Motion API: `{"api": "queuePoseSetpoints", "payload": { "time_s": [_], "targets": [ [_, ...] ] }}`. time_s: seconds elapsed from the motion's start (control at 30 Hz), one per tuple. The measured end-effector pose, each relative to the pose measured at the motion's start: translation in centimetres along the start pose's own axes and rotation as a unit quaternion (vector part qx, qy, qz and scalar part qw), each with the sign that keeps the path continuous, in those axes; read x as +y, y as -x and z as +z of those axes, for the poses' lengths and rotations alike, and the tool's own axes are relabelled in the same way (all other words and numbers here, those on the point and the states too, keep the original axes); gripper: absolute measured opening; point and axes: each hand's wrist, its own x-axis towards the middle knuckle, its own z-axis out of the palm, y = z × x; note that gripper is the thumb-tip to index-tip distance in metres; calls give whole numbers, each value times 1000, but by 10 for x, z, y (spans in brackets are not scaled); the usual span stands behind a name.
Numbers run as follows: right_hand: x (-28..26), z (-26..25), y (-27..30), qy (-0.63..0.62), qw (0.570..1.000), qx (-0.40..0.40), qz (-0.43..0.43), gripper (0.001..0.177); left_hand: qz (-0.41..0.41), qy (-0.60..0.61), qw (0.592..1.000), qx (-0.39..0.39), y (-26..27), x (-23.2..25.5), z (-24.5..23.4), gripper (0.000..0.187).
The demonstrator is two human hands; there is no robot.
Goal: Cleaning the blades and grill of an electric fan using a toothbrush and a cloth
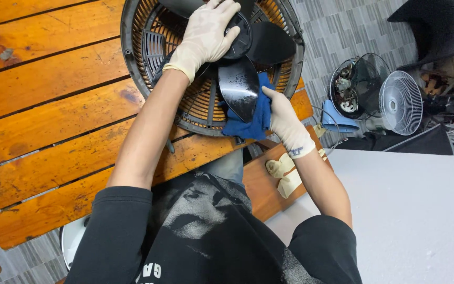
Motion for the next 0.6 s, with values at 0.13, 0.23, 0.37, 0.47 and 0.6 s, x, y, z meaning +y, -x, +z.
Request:
{"api": "queuePoseSetpoints", "payload": {
  "time_s": [0.13, 0.23, 0.37, 0.47, 0.6],
  "targets": [
    [-2, -1, 53, 253, 938, 114, -208, 59, -12, 11, 1000, 4, 2, 1, 1, 39],
    [-3, -15, 57, 407, 704, 60, -579, 39, -10, 6, 1000, 16, 1, 0, 2, 38],
    [-3, -20, 68, 658, 521, -57, -540, 67, -9, 0, 1000, 17, 2, -1, 8, 42],
    [6, -38, 62, 773, 425, -63, -467, 58, -4, -1, 999, 35, 0, 0, 2, 42],
    [-8, -40, 75, 820, 292, -43, -491, 57, -8, -4, 999, 46, 3, 4, 1, 40]
  ]
}}
